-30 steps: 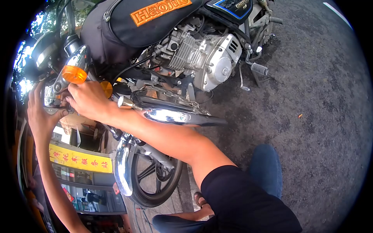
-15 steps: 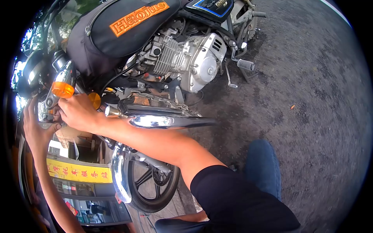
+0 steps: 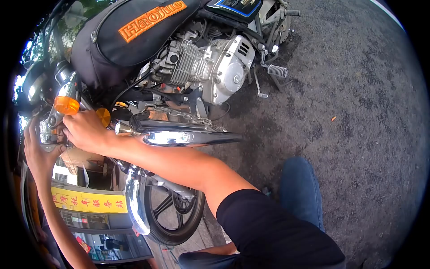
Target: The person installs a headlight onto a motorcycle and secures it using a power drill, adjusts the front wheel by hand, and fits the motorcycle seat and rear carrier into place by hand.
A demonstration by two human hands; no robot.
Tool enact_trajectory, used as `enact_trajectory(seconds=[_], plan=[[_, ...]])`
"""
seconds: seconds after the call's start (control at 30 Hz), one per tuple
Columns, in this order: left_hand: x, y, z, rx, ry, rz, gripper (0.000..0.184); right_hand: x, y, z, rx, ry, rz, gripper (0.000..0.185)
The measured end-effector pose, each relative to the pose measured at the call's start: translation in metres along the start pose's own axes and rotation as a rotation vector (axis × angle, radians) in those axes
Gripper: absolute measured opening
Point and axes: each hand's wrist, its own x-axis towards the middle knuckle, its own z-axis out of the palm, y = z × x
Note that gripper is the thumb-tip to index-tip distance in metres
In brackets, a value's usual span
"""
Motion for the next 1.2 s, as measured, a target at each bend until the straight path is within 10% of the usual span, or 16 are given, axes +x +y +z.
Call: enact_trajectory(seconds=[1.0,1.13,1.2], plan=[[-0.001,-0.005,0.004,0.004,0.005,0.039,0.109,-0.017,-0.010,-0.010,0.067,0.070,-0.145,0.015],[-0.002,-0.017,0.014,0.009,0.024,0.050,0.113,-0.139,-0.030,-0.086,0.114,-0.411,-0.178,0.017],[-0.006,-0.031,0.029,0.025,0.022,0.061,0.117,-0.254,-0.026,-0.141,0.093,-0.973,0.252,0.024]])
